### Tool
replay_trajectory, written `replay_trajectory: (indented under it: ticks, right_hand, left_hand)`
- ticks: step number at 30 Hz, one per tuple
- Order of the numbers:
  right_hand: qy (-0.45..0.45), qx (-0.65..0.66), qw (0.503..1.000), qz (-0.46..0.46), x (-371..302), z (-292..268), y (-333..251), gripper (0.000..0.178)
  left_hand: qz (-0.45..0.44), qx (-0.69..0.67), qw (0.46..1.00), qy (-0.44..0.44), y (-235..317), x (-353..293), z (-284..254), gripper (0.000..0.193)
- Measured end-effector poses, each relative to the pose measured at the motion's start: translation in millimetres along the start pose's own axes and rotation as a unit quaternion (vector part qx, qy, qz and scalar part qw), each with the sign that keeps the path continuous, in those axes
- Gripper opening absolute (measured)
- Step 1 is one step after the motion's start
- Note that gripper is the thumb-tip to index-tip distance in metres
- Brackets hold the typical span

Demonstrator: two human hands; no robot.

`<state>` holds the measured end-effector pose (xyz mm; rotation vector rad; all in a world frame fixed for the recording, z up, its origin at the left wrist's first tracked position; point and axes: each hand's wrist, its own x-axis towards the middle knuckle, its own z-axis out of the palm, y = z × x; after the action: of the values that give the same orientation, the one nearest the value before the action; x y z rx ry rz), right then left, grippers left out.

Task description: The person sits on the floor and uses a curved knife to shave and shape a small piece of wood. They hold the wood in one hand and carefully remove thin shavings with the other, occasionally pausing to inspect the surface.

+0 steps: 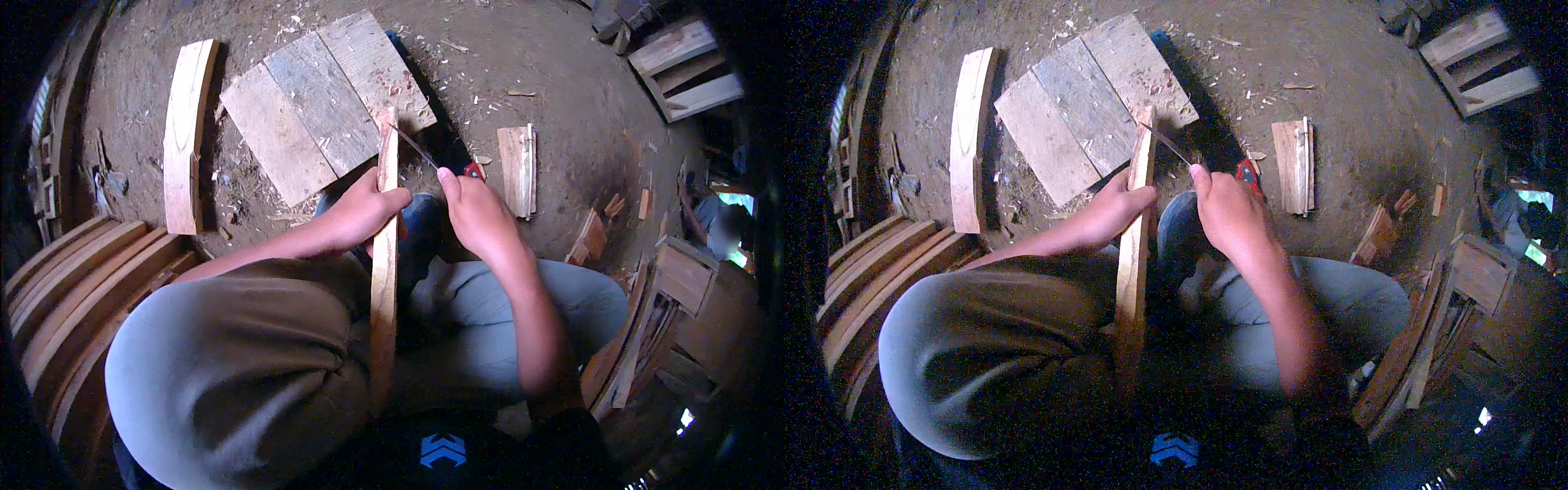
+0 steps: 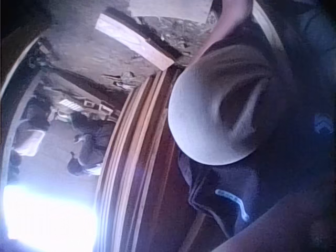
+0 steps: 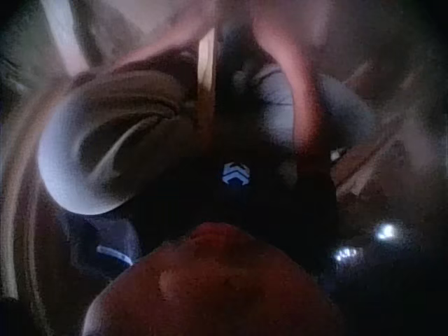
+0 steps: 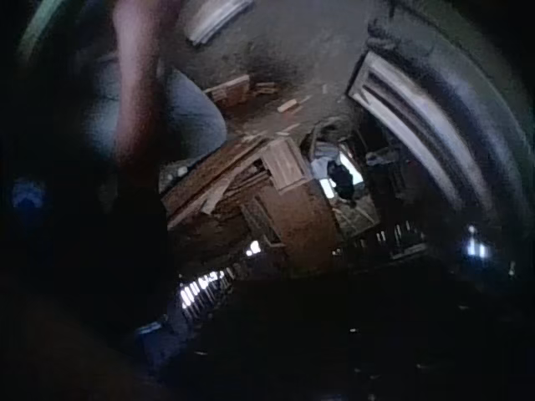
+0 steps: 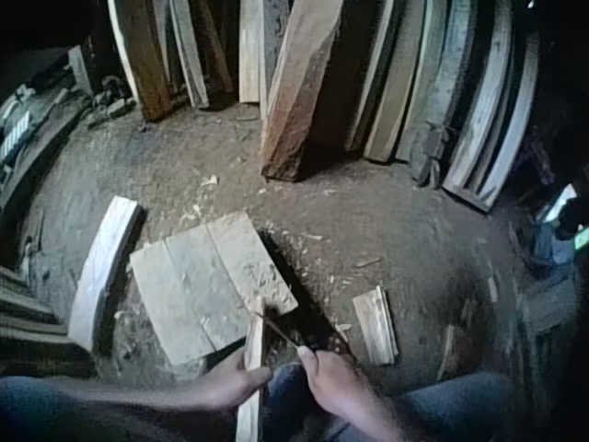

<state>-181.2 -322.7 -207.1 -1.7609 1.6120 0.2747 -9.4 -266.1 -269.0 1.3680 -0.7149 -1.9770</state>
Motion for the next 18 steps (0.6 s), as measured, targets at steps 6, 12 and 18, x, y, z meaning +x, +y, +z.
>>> replay_trajectory:
  ticks: [6, 12, 18]
  right_hand:
    - [-0.022, -0.064, 0.998, 0.011, 2, -14, -4, 0.059]
    - [0.021, -0.115, 0.989, 0.091, -5, -1, -24, 0.058]
    - [0.020, -0.084, 0.990, 0.110, 12, 4, -37, 0.056]
  left_hand:
    - [0.016, 0.023, 0.999, -0.018, -4, 9, 1, 0.030]
    - [0.009, 0.011, 1.000, -0.001, 4, 2, 3, 0.026]
    - [0.008, 0.012, 1.000, 0.003, 1, 6, 2, 0.028]
